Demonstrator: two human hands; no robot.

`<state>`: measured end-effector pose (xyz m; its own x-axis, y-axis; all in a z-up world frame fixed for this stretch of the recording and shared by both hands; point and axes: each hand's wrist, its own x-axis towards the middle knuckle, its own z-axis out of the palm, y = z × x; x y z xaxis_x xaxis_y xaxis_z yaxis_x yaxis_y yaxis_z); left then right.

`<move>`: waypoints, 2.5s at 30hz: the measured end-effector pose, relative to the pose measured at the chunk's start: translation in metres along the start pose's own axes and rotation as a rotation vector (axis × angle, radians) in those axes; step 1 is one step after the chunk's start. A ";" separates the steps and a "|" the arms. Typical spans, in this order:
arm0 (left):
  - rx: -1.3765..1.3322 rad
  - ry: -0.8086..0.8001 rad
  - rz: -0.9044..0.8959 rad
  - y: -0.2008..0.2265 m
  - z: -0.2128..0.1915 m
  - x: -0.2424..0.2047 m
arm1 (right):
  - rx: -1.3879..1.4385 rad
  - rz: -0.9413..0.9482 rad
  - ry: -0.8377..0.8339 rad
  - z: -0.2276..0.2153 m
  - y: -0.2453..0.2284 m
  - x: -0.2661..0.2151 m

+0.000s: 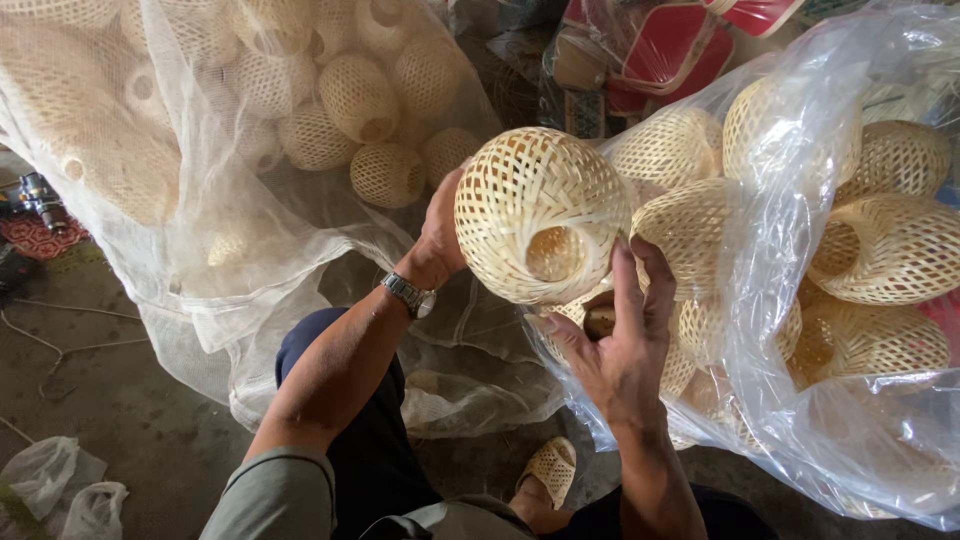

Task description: The person sits on the floor and repeatedly picks up small woven baskets from a mesh bag. They use a small wooden tool to smooth and press the woven edges and openings of each basket, then place the finished items into a clear plastic bag.

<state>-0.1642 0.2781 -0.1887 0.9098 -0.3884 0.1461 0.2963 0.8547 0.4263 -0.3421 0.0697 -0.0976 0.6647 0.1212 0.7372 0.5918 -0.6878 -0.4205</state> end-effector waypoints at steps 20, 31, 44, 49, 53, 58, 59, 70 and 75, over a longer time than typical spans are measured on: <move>1.389 -0.417 0.632 0.007 0.092 -0.069 | 1.364 0.804 0.185 0.053 0.116 -0.071; 1.447 -0.424 0.717 -0.001 0.092 -0.069 | 1.415 0.881 0.204 0.059 0.106 -0.059; 0.954 -0.408 0.520 0.003 0.083 -0.065 | 1.117 0.496 0.258 0.020 0.068 -0.053; 1.397 -0.381 0.630 -0.002 0.101 -0.077 | 0.862 0.394 0.421 -0.038 0.067 -0.064; 1.438 -0.502 0.586 -0.021 0.106 -0.069 | 0.365 0.524 0.666 -0.128 0.076 -0.086; 1.783 -0.800 0.442 -0.088 0.089 -0.063 | -0.617 0.395 0.523 -0.226 0.107 -0.110; 1.870 -0.878 0.381 -0.109 0.088 -0.063 | -0.608 0.365 0.511 -0.239 0.116 -0.114; 2.694 -1.558 0.595 -0.297 0.160 0.034 | -0.805 0.394 0.130 -0.295 0.183 -0.090; 2.509 -1.569 1.074 -0.295 0.193 0.028 | -0.729 0.594 -0.106 -0.298 0.169 -0.065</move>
<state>-0.2820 -0.0512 -0.1383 -0.1467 -0.9722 0.1823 -0.7697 -0.0036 -0.6384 -0.4215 -0.2679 -0.0589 0.8249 -0.3529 0.4415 -0.2640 -0.9313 -0.2511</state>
